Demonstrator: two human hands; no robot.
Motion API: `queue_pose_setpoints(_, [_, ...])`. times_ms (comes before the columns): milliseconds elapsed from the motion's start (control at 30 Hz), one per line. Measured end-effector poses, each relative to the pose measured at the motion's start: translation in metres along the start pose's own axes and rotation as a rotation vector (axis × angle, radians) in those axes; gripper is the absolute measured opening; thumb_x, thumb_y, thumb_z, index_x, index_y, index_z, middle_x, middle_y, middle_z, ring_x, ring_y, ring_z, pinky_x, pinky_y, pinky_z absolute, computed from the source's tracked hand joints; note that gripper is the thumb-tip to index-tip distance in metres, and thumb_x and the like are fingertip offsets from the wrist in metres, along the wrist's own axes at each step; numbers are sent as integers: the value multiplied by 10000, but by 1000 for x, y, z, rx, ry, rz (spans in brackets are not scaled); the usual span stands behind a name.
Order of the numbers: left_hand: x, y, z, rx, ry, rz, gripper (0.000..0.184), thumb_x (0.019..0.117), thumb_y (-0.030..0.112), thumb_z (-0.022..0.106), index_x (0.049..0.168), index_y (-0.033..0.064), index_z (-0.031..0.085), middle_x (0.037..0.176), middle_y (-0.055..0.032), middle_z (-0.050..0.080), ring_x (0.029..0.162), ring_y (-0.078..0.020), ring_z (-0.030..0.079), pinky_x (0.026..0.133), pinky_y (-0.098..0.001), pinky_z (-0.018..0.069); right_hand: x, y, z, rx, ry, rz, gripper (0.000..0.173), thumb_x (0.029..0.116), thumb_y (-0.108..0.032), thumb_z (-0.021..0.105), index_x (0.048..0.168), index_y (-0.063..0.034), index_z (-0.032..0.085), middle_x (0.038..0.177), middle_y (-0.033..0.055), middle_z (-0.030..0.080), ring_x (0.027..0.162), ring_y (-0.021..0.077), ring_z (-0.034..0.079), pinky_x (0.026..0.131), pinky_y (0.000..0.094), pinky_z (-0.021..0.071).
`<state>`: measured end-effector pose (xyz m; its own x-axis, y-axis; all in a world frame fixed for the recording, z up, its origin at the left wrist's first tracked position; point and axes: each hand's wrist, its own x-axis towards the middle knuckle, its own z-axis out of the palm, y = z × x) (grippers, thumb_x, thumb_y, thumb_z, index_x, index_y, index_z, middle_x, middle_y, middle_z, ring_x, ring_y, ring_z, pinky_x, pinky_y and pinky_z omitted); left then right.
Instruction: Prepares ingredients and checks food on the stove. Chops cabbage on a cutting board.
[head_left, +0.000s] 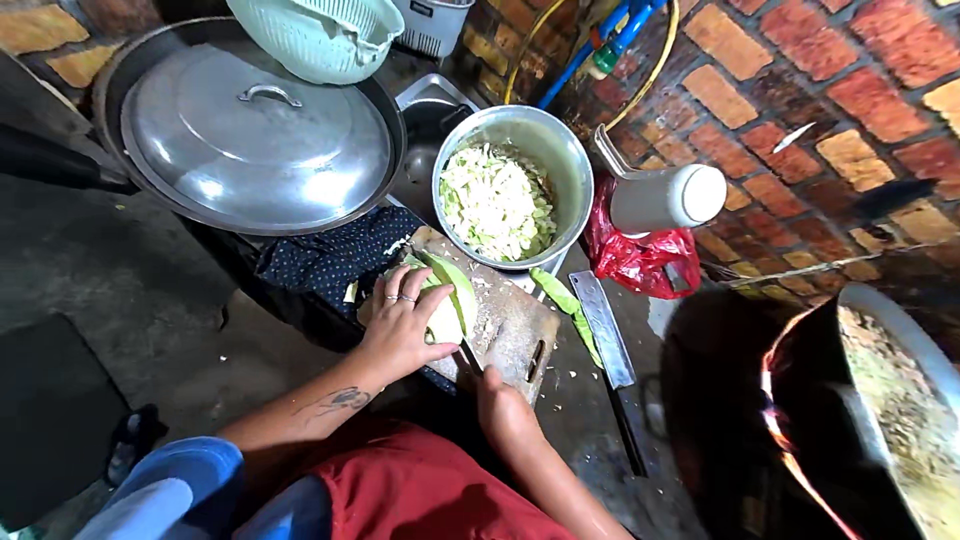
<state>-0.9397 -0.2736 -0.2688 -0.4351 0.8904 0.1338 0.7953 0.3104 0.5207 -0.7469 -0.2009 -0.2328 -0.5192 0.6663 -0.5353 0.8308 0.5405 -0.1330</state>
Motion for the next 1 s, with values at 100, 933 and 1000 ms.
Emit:
queue_pose_setpoints(100, [1, -2, -9, 0, -90, -11, 871, 772, 712, 751, 1506, 313, 505, 1651, -104, 330, 1564, -386, 169, 1223, -637, 188, -25, 25, 22, 1, 13, 42, 312, 1108, -236, 393, 1287, -41, 558, 930, 202, 725, 899, 397, 741, 778, 574, 589])
queue_pose_setpoints(933, [73, 159, 15, 89, -252, 392, 956, 633, 351, 951, 1457, 145, 513, 1402, -251, 526, 1283, -484, 507, 947, -649, 500, -112, 138, 84, 925, 864, -66, 404, 1078, -151, 377, 1409, 80, 393, 598, 6, 568, 406, 69, 562, 403, 276, 545])
queue_pose_setpoints(1000, [86, 157, 40, 120, -316, 308, 972, 637, 290, 967, 1474, 141, 495, 1454, -263, 492, 1303, -506, 489, 976, -695, 460, -107, 134, 85, 935, 850, -88, 417, 1075, -138, 382, 1428, 85, 385, 611, 5, 578, 417, 68, 572, 414, 273, 550])
